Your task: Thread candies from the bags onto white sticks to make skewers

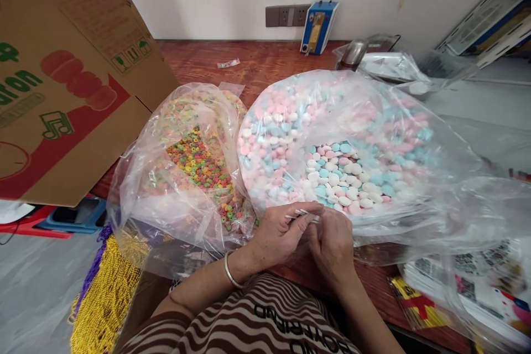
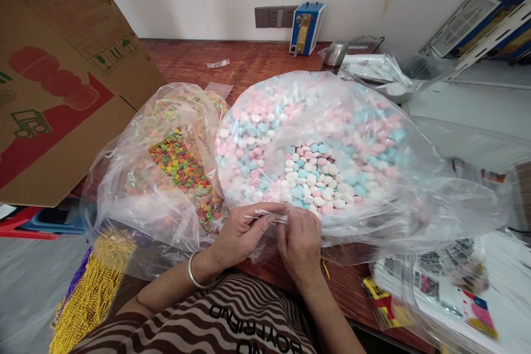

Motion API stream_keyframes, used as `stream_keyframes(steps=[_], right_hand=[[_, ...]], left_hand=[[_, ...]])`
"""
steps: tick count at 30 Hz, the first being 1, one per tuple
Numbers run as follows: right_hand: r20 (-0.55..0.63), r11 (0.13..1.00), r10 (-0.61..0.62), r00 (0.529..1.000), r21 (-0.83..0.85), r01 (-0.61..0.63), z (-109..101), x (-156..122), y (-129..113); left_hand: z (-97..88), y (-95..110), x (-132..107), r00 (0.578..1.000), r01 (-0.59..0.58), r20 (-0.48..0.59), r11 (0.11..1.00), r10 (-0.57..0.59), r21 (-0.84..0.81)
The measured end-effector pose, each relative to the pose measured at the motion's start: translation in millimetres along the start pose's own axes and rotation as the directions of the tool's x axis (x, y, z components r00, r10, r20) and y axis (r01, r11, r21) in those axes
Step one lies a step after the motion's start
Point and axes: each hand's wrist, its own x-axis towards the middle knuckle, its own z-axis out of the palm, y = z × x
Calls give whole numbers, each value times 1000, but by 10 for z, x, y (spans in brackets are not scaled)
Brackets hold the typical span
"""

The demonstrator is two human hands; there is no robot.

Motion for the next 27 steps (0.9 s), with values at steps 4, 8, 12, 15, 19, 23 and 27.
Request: stream_keyframes(steps=[4,8,12,15,19,23,27], right_hand=[[-18,965,11,1000,263,-6,-149,22,-35],[63,882,157,986,439,-169,-255,44,-71],[112,826,243,964,497,-266,-275,91,-68],[145,843,215,966,471,-259,-282,144,-59],[182,845,223,958,454,-282,-276,175,-56],[96,837,327,940,432,-336,-273,126,-42],[-23,910,281,959,325,-259,-341,120,-58]], left_hand=[[-26,-4,-2,998,50,-23,995,-52,-91],[-43,-27,-5,986,162,0,958,-167,-236],[-46,-96,-7,979,194,-11,946,-204,-260],[-58,-138,3,980,185,-31,952,-198,-243],[-84,-135,22,988,121,-70,970,-139,-211],[-109,-114,21,990,96,-90,985,-109,-141],[-124,-122,7,989,112,-89,988,-121,-105]])
